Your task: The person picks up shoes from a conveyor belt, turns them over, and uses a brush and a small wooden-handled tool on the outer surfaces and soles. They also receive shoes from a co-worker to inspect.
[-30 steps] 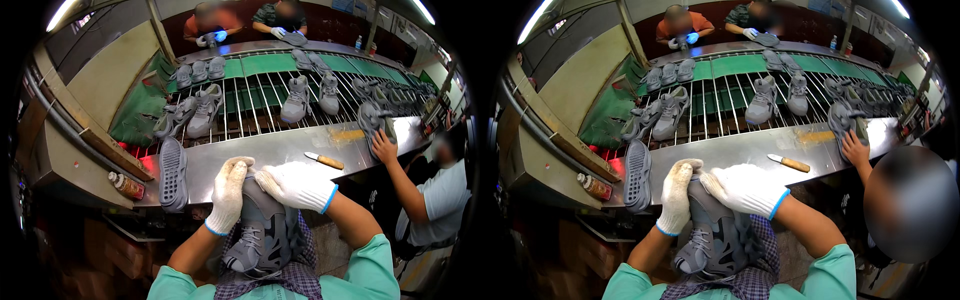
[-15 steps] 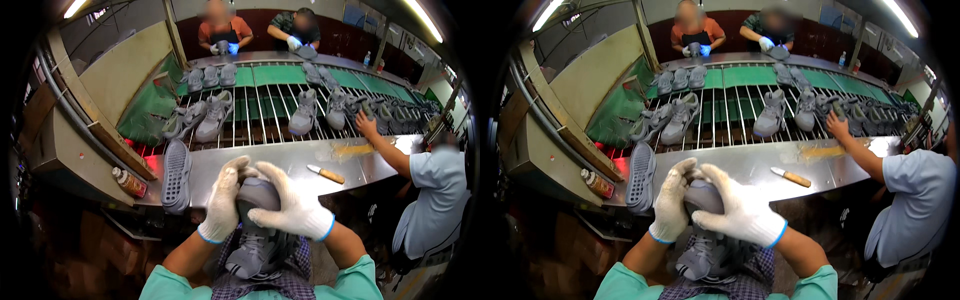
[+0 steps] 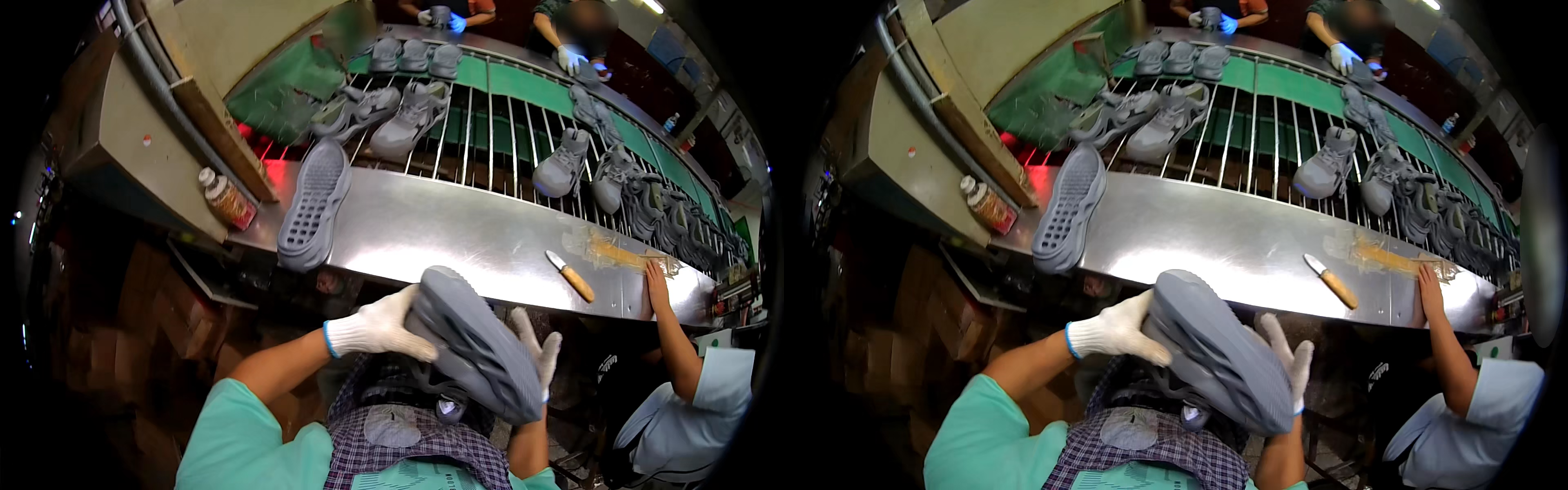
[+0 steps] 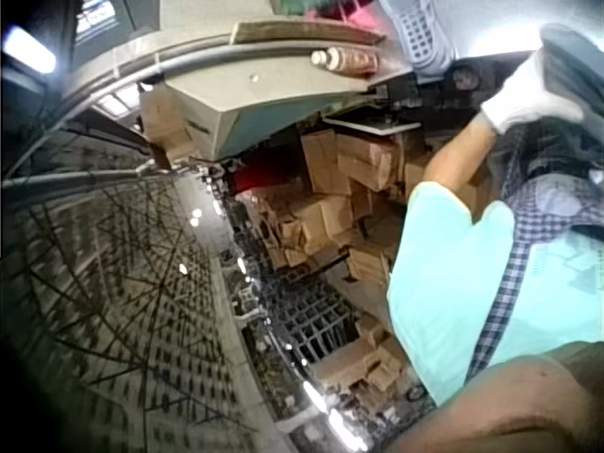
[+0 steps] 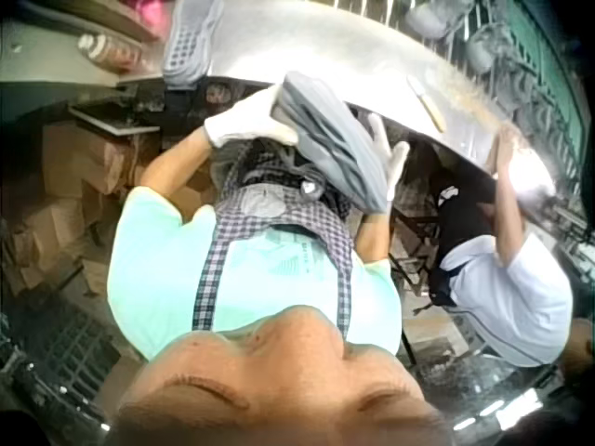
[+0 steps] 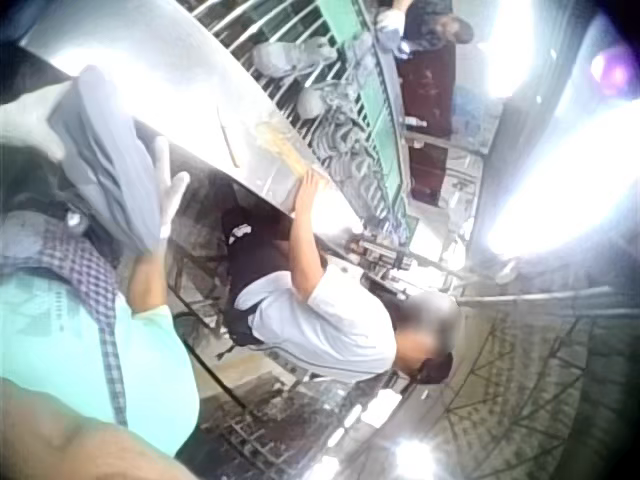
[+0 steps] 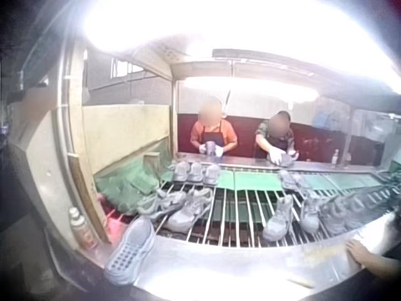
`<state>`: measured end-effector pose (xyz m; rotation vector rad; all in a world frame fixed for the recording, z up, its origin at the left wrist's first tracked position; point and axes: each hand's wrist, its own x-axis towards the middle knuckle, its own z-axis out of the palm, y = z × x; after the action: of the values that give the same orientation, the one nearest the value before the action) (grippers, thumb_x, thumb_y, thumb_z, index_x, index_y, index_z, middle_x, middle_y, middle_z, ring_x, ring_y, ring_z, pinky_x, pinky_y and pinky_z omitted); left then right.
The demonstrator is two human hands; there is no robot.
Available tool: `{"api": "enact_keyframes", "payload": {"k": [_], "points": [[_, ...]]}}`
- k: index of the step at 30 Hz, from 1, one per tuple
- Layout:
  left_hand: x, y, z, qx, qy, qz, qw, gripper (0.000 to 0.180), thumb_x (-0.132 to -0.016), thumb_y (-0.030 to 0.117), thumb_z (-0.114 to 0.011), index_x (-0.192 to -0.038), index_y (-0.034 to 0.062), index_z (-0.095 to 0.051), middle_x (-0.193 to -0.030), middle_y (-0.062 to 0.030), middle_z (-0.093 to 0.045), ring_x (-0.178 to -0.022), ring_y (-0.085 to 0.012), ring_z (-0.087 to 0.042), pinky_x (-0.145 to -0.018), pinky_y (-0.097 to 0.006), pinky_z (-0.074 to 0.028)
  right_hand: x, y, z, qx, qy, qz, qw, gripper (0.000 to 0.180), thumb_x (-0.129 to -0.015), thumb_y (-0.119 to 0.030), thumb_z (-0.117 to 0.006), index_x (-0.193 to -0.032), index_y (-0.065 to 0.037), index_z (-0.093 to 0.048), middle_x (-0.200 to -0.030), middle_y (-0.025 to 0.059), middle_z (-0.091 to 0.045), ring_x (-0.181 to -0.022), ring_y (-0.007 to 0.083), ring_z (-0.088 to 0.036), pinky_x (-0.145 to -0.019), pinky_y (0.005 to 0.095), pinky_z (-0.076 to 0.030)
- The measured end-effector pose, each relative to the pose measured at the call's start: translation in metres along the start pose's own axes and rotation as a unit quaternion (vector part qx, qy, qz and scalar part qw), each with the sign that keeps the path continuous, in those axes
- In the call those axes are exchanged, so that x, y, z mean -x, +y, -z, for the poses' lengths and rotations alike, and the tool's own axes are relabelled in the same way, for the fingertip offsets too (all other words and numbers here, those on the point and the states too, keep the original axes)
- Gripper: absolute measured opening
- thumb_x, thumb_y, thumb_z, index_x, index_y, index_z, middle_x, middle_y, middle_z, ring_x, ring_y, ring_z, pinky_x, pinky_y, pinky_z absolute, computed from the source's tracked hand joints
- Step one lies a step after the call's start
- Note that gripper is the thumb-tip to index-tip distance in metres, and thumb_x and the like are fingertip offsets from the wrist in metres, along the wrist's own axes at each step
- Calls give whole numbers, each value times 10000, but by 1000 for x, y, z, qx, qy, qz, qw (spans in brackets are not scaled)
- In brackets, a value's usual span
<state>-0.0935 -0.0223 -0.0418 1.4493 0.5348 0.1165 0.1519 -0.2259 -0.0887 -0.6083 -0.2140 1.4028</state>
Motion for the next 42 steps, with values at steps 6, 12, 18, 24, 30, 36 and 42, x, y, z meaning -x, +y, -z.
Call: {"api": "enact_keyframes", "payload": {"k": [6, 12, 18, 24, 30, 36, 42], "points": [[-26, 8, -29, -99, -63, 15, 993, 1300, -637, 585, -997, -1551, -101, -377, -1442, -295, -589, -1339, -370, -604, -1163, -438, -484, 24, -7, 31, 144, 45, -31, 988, 963, -989, -736, -584, -1528, 57, -492, -1454, 233, -607, -1320, 341, -613, -1161, 471, -482], [-50, 26, -61, -233, -99, 48, 966, 1177, -671, 622, -945, -1522, -45, -479, -1343, -293, -665, -1263, -388, -664, -1106, -424, -517, 61, -19, 101, 384, 149, -133, 901, 603, -1170, -430, -391, -1445, 63, -605, -1358, 167, -704, -1249, 256, -655, -1113, 374, -486], [-77, 43, -64, -265, -91, 13, 960, 1084, -691, 567, -922, -1465, -86, -534, -1307, -288, -682, -1196, -365, -691, -1065, -405, -536, 20, 25, 85, 305, 194, 59, 930, 581, -1169, -413, -402, -1538, 25, -501, -1508, 193, -583, -1344, 285, -594, -1159, 405, -481], [-85, 136, -44, -436, -116, -24, 892, 985, -682, 581, -919, -1418, 10, -600, -1272, -244, -718, -1176, -372, -708, -1012, -417, -554, -54, 14, 97, 620, 78, 297, 722, 593, -1152, -448, -406, -1524, 7, -488, -1435, 186, -611, -1325, 311, -590, -1153, 424, -492], [-64, 84, -36, -456, -166, -27, 874, 1052, -696, 568, -880, -1509, -7, -539, -1217, -250, -737, -1085, -381, -734, -954, -448, -579, -53, -10, 19, 321, 65, 10, 945, 773, -1118, -626, -376, -1360, 59, -640, -1261, 198, -693, -1125, 269, -679, -1022, 408, -547], [-50, 71, -50, -569, -161, 58, 805, 756, -768, 682, -800, -1068, -11, -760, -1003, -227, -757, -927, -366, -747, -877, -450, -614, -83, -43, -125, 837, -189, 116, 499, 673, -1027, -543, -613, -1465, -34, -577, -1376, 237, -636, -1242, 369, -662, -1060, 485, -536], [-12, 29, -2, -474, -30, 31, 879, 1018, -667, 647, -892, -1419, 18, -615, -1247, -223, -742, -1135, -375, -738, -1013, -423, -573, -61, -57, -38, 869, -139, 22, 474, 606, -1027, -564, -528, -1344, -83, -716, -1314, 189, -702, -1271, 354, -648, -1078, 465, -522]]}}
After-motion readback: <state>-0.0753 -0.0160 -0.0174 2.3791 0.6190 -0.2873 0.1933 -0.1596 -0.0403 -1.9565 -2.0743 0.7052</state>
